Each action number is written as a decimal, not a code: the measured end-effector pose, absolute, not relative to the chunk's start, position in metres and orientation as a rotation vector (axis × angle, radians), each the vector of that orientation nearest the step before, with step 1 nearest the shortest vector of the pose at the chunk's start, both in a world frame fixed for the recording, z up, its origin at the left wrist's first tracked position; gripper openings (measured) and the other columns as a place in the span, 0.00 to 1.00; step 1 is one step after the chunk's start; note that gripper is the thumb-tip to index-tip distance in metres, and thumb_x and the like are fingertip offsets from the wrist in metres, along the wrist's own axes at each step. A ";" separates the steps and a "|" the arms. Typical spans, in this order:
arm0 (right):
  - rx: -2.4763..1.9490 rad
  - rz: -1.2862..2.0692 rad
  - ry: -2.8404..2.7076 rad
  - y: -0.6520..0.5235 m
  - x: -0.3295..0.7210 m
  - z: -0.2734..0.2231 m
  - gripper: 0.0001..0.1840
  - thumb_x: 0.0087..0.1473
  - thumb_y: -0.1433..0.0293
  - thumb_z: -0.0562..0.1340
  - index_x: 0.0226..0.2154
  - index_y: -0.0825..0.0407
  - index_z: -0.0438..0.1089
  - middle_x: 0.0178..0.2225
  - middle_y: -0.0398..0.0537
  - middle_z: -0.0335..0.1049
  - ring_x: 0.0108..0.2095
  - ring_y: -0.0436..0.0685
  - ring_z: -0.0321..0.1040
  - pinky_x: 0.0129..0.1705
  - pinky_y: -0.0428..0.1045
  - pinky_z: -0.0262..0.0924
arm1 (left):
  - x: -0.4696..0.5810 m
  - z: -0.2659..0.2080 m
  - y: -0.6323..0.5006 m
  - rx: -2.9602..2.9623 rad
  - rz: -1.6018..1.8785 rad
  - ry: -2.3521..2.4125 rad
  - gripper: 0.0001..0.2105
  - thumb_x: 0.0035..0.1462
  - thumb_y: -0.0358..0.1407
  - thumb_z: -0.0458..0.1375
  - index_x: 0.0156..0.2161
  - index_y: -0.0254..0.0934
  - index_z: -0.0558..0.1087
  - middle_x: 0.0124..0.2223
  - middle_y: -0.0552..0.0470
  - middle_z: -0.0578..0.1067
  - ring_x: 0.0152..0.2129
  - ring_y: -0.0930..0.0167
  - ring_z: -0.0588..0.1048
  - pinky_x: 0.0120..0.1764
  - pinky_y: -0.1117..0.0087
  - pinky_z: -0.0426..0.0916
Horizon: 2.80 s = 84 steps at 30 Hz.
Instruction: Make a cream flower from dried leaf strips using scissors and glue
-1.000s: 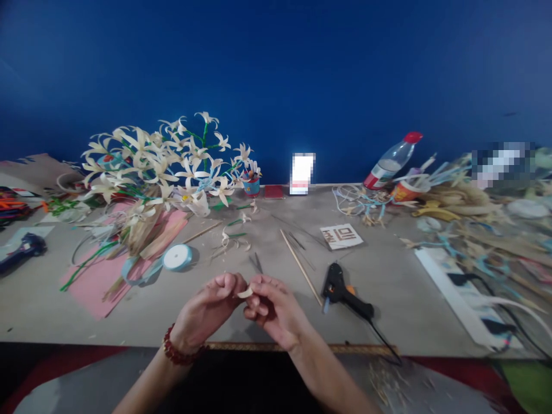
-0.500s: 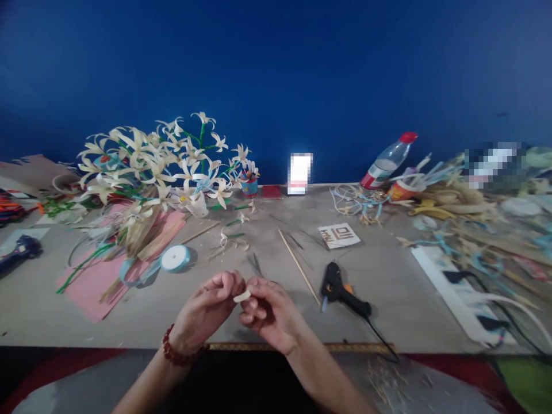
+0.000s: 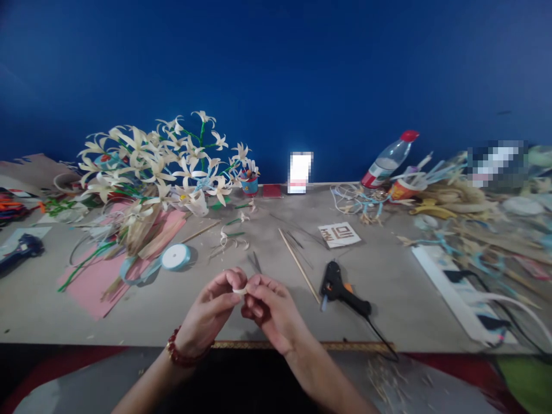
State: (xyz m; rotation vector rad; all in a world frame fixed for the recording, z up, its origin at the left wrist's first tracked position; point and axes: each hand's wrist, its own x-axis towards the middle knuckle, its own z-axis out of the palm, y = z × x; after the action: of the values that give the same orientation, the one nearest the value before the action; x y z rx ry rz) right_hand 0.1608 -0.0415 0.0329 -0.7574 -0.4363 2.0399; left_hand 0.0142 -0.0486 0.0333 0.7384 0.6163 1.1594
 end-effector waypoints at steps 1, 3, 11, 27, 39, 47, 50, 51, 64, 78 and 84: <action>-0.747 2.054 -0.420 -0.042 0.161 0.033 0.13 0.47 0.68 0.72 0.21 0.54 0.69 0.16 0.36 0.58 0.19 0.44 0.46 0.25 0.43 0.53 | 0.014 0.033 -0.049 0.721 1.156 0.601 0.05 0.54 0.30 0.65 0.33 0.36 0.72 0.37 0.52 0.66 0.33 0.71 0.70 0.35 0.71 0.67; -0.714 2.097 -0.372 -0.041 0.162 0.034 0.13 0.47 0.69 0.73 0.22 0.54 0.69 0.17 0.35 0.59 0.18 0.43 0.43 0.26 0.43 0.53 | 0.012 0.032 -0.049 0.684 1.141 0.562 0.05 0.53 0.30 0.65 0.32 0.36 0.72 0.37 0.52 0.67 0.34 0.69 0.71 0.37 0.69 0.67; -0.660 2.152 -0.270 -0.036 0.165 0.034 0.12 0.47 0.70 0.73 0.22 0.55 0.70 0.18 0.36 0.61 0.19 0.42 0.41 0.27 0.42 0.54 | 0.005 0.037 -0.049 0.650 1.121 0.477 0.08 0.52 0.37 0.65 0.34 0.36 0.72 0.38 0.48 0.70 0.39 0.64 0.72 0.46 0.62 0.65; -1.154 1.380 -1.161 -0.007 0.190 0.013 0.14 0.55 0.58 0.66 0.27 0.51 0.73 0.23 0.43 0.71 0.20 0.48 0.55 0.27 0.46 0.56 | -0.009 0.018 -0.051 0.778 1.206 0.787 0.08 0.54 0.35 0.65 0.30 0.36 0.72 0.33 0.51 0.68 0.35 0.68 0.67 0.48 0.65 0.62; -1.287 0.762 -1.909 0.079 0.162 -0.032 0.10 0.59 0.66 0.61 0.34 0.49 0.79 0.39 0.52 0.80 0.42 0.62 0.73 0.47 0.54 0.61 | -0.025 -0.030 -0.046 1.214 1.163 1.275 0.11 0.58 0.43 0.62 0.31 0.36 0.74 0.31 0.51 0.72 0.30 0.69 0.68 0.36 0.71 0.62; -1.415 0.515 -2.123 0.081 0.165 -0.037 0.13 0.60 0.73 0.58 0.40 0.49 0.79 0.41 0.52 0.79 0.42 0.61 0.72 0.47 0.52 0.61 | -0.032 -0.030 -0.045 1.218 1.128 1.312 0.12 0.57 0.44 0.62 0.30 0.37 0.74 0.28 0.52 0.72 0.27 0.69 0.68 0.34 0.70 0.62; -1.479 0.454 -2.142 0.080 0.168 -0.036 0.12 0.59 0.74 0.58 0.39 0.51 0.78 0.39 0.54 0.78 0.40 0.62 0.72 0.44 0.52 0.61 | -0.034 -0.029 -0.045 1.219 1.140 1.313 0.13 0.57 0.45 0.62 0.30 0.37 0.74 0.27 0.52 0.72 0.28 0.68 0.68 0.34 0.70 0.63; -1.491 0.441 -2.152 0.080 0.168 -0.036 0.11 0.59 0.75 0.59 0.38 0.51 0.78 0.38 0.54 0.78 0.40 0.62 0.72 0.44 0.53 0.62 | -0.035 -0.028 -0.045 1.221 1.144 1.311 0.13 0.57 0.45 0.62 0.30 0.37 0.74 0.27 0.51 0.72 0.28 0.68 0.68 0.35 0.70 0.63; -1.530 0.327 -2.169 0.087 0.161 -0.033 0.09 0.57 0.73 0.61 0.36 0.50 0.78 0.37 0.52 0.78 0.38 0.61 0.73 0.41 0.50 0.61 | -0.056 -0.026 -0.050 1.280 1.198 1.392 0.10 0.61 0.41 0.59 0.33 0.37 0.72 0.31 0.51 0.72 0.30 0.68 0.69 0.35 0.70 0.64; -1.436 0.340 -2.023 0.044 0.199 -0.020 0.18 0.64 0.59 0.54 0.35 0.50 0.74 0.32 0.49 0.78 0.29 0.56 0.74 0.33 0.48 0.65 | -0.109 -0.021 -0.050 1.666 1.203 1.781 0.07 0.62 0.38 0.55 0.35 0.38 0.72 0.33 0.51 0.76 0.31 0.68 0.74 0.38 0.69 0.69; -1.387 0.486 -1.919 -0.024 0.215 -0.015 0.13 0.65 0.63 0.56 0.34 0.49 0.73 0.33 0.50 0.78 0.32 0.57 0.75 0.34 0.47 0.67 | -0.116 -0.017 -0.036 1.801 1.237 1.795 0.07 0.61 0.38 0.56 0.36 0.38 0.73 0.35 0.50 0.76 0.35 0.66 0.76 0.40 0.68 0.70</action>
State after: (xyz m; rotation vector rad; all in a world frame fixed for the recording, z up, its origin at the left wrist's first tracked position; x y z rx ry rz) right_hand 0.2146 -0.0237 -0.0150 -1.3869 -1.9188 0.4860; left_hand -0.1160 -0.0364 -0.0166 1.8008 1.7949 1.2369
